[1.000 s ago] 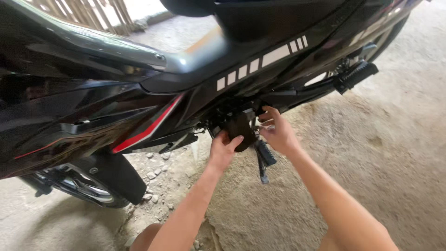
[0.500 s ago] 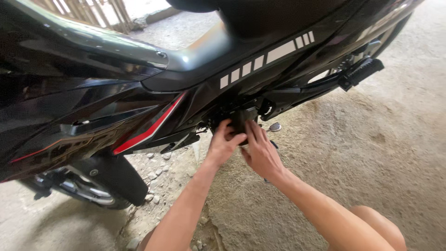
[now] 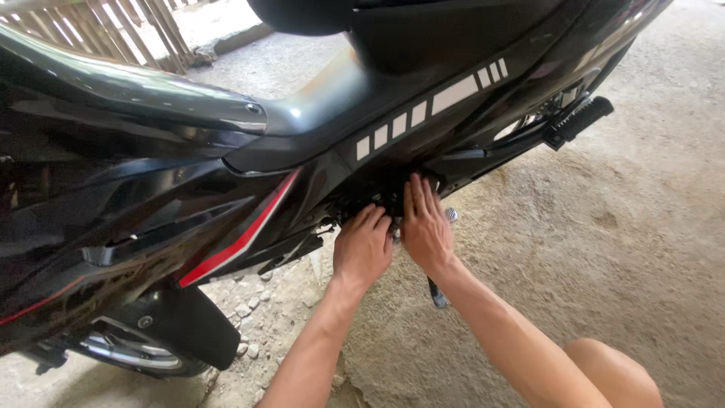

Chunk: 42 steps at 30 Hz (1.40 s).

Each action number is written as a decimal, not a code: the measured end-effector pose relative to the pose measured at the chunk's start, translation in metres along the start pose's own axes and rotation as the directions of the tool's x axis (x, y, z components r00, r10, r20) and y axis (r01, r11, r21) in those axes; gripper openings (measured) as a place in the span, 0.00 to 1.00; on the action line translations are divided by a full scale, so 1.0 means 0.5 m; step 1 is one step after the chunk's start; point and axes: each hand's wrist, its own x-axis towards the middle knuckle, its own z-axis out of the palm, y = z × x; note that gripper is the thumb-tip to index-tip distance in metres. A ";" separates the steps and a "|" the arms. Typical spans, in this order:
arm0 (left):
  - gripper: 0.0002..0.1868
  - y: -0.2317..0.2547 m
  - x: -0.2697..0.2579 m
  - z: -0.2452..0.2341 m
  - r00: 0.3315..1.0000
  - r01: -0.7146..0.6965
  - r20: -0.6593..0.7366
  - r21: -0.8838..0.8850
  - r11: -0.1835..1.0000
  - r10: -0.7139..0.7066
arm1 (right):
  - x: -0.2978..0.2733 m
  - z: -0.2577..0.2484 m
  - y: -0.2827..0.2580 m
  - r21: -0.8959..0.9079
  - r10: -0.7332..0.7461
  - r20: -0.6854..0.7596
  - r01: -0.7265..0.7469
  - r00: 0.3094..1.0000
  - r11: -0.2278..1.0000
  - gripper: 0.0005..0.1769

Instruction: The person uses a wrench to tighten bolts on the motorcycle's engine area and then moves to the front wheel to adjust components near the brake disc.

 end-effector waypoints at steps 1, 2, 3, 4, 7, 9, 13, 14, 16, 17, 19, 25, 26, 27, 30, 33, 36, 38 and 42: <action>0.18 -0.006 -0.006 0.001 1.000 -0.007 0.009 -0.020 1.000 0.007 | 0.001 0.018 0.001 0.065 0.049 -0.039 -0.047 0.998 0.997 0.50; 0.18 -0.012 -0.012 0.002 1.000 -0.014 0.018 -0.040 0.999 0.015 | 0.001 0.037 0.000 0.132 0.101 -0.073 -0.091 0.992 0.987 0.49; 0.18 -0.021 -0.014 0.005 1.000 -0.018 0.022 -0.059 0.998 0.019 | 0.006 0.059 0.002 0.200 0.148 -0.104 -0.125 0.983 0.972 0.47; 0.19 -0.032 -0.013 0.008 0.999 -0.018 0.031 -0.085 0.996 0.020 | 0.015 0.083 0.004 0.291 0.266 -0.057 -0.238 0.962 0.926 0.49; 0.19 -0.048 -0.037 0.020 0.996 0.004 0.087 -0.147 0.989 0.009 | 0.010 0.152 0.002 0.465 0.537 0.075 -0.506 0.840 0.726 0.48; 0.18 -0.052 -0.037 0.028 0.994 0.020 0.111 -0.151 0.988 -0.003 | 0.017 0.187 0.016 0.513 0.646 0.031 -0.567 0.762 0.644 0.37; 0.17 -0.049 -0.030 0.025 0.991 0.064 0.130 -0.179 0.982 -0.041 | 0.042 0.228 0.056 0.562 0.810 0.194 -0.740 0.553 0.370 0.23; 0.18 -0.048 -0.029 0.024 0.990 0.072 0.133 -0.187 0.980 -0.048 | 0.040 0.239 0.063 0.635 0.839 0.244 -0.734 0.486 0.240 0.22; 0.18 -0.044 -0.035 0.020 0.984 0.117 0.160 -0.212 0.970 -0.084 | 0.026 0.267 0.069 0.637 0.863 0.344 -0.767 0.370 0.075 0.21; 0.18 -0.047 -0.035 0.017 0.978 0.143 0.182 -0.224 0.964 -0.103 | 0.022 0.285 0.071 0.583 0.870 0.379 -0.811 0.315 0.040 0.22; 0.18 -0.053 -0.033 0.017 0.974 0.157 0.199 -0.232 0.960 -0.111 | 0.018 0.323 0.086 0.613 0.854 0.437 -0.788 0.282 -0.054 0.23; 0.10 -0.054 -0.038 0.041 0.979 0.146 0.174 -0.225 0.963 -0.108 | 0.076 0.368 0.181 0.707 0.648 0.707 -0.318 0.283 -0.632 0.12; 0.09 -0.053 -0.040 0.039 0.976 0.159 0.186 -0.244 0.957 -0.115 | 0.094 0.352 0.194 0.681 0.643 0.731 -0.318 0.228 -0.660 0.11; 0.09 -0.048 -0.039 0.037 0.973 0.176 0.193 -0.266 0.948 -0.126 | 0.111 0.328 0.201 0.656 0.637 0.750 -0.321 0.176 -0.683 0.09; 0.09 -0.041 -0.039 0.017 0.985 0.146 0.130 -0.259 0.955 -0.115 | 0.094 0.269 0.132 0.907 0.839 0.416 -0.228 0.351 -0.354 0.15; 0.07 -0.040 -0.030 -0.002 0.977 0.165 0.176 -0.268 0.949 -0.121 | 0.015 0.221 0.020 0.893 0.820 0.144 -0.429 0.554 0.134 0.35; 0.07 -0.036 -0.034 -0.009 0.955 0.222 0.251 -0.245 0.944 -0.160 | -0.042 0.169 -0.030 0.471 0.528 -0.094 -0.429 0.844 0.771 0.39; 0.07 -0.037 -0.037 -0.010 0.974 0.174 0.190 -0.253 0.952 -0.128 | -0.028 0.147 -0.032 0.274 0.447 -0.121 -0.403 0.886 0.873 0.40; 0.08 -0.044 -0.028 -0.006 0.990 0.099 0.121 -0.216 0.971 -0.074 | 0.024 0.117 -0.010 0.144 0.382 -0.053 -0.372 0.923 0.917 0.44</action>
